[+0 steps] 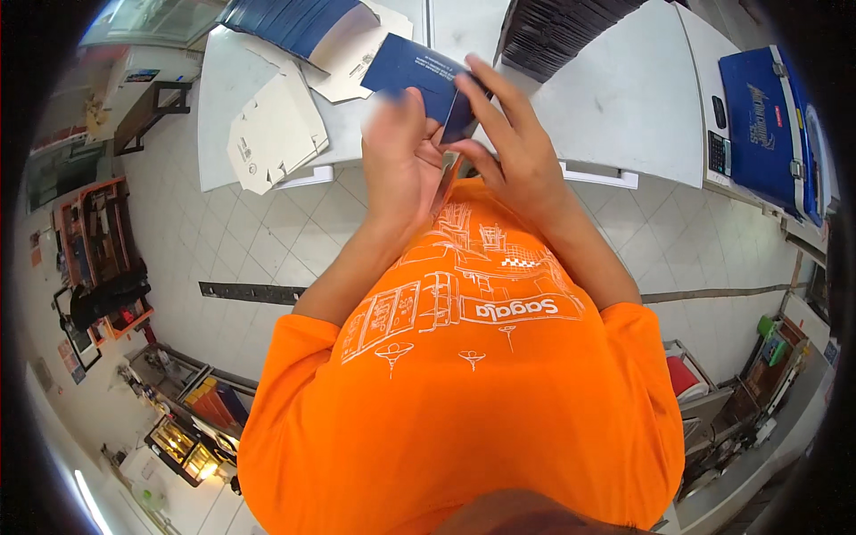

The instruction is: The person assembles cardboard food boxes by folding the flaps and inserts small blue cards into the boxes. The person also handles a receipt and walks to a kitchen sink area.

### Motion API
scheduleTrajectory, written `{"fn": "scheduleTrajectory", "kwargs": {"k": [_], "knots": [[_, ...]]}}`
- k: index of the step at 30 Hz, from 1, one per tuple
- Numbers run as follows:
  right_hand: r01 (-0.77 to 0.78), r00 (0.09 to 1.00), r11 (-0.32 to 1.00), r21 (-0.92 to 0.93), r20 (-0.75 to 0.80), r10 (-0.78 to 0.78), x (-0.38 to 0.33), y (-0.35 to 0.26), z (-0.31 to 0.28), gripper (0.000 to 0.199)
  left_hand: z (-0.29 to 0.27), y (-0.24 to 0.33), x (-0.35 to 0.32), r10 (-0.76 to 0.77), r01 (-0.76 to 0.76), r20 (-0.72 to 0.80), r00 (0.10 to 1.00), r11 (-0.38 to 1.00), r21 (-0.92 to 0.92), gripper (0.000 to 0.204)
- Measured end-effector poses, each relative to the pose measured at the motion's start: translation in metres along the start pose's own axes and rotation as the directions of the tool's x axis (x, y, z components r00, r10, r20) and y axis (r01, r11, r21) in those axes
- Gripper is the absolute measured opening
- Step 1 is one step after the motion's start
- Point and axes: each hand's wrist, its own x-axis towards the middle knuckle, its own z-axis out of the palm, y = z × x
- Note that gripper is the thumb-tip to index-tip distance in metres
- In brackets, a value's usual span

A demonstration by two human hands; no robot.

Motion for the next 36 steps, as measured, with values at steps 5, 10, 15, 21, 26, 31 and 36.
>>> {"fn": "scheduleTrajectory", "kwargs": {"k": [5,10,15,21,26,31,36], "knots": [[-0.106,0.994,0.981,0.160,-0.017,0.110,0.009,-0.011,0.003,0.060,0.018,0.004,-0.007,0.199,-0.189,-0.016,0.980,0.951,0.243,0.019],[0.068,0.997,0.997,0.028,0.034,-0.069,0.007,-0.001,0.002,0.052,0.002,0.014,0.000,0.118,-0.119,0.015,0.993,0.984,0.135,0.023],[0.201,0.958,0.978,0.045,-0.218,-0.187,0.022,0.002,0.007,0.042,0.014,-0.012,-0.017,0.345,-0.331,-0.029,0.938,0.917,0.224,0.030],[0.140,0.950,0.984,0.114,-0.297,-0.101,0.047,-0.021,-0.030,0.033,0.036,0.038,0.001,0.553,-0.632,0.337,0.762,0.523,0.571,0.013],[0.375,0.692,0.440,-0.816,-0.070,-0.719,0.108,-0.062,-0.107,0.030,0.101,0.126,0.039,-0.026,-0.710,0.982,0.185,-0.695,0.115,0.029],[0.313,0.935,0.213,-0.926,0.261,-0.238,0.147,-0.056,-0.192,0.031,0.186,0.123,0.052,-0.232,-0.587,0.947,0.221,-0.808,-0.060,0.038],[0.152,0.983,0.730,-0.666,0.022,-0.185,0.180,0.027,-0.268,0.032,0.183,0.038,0.091,0.087,-0.865,0.996,0.017,-0.498,0.058,0.027]]}}
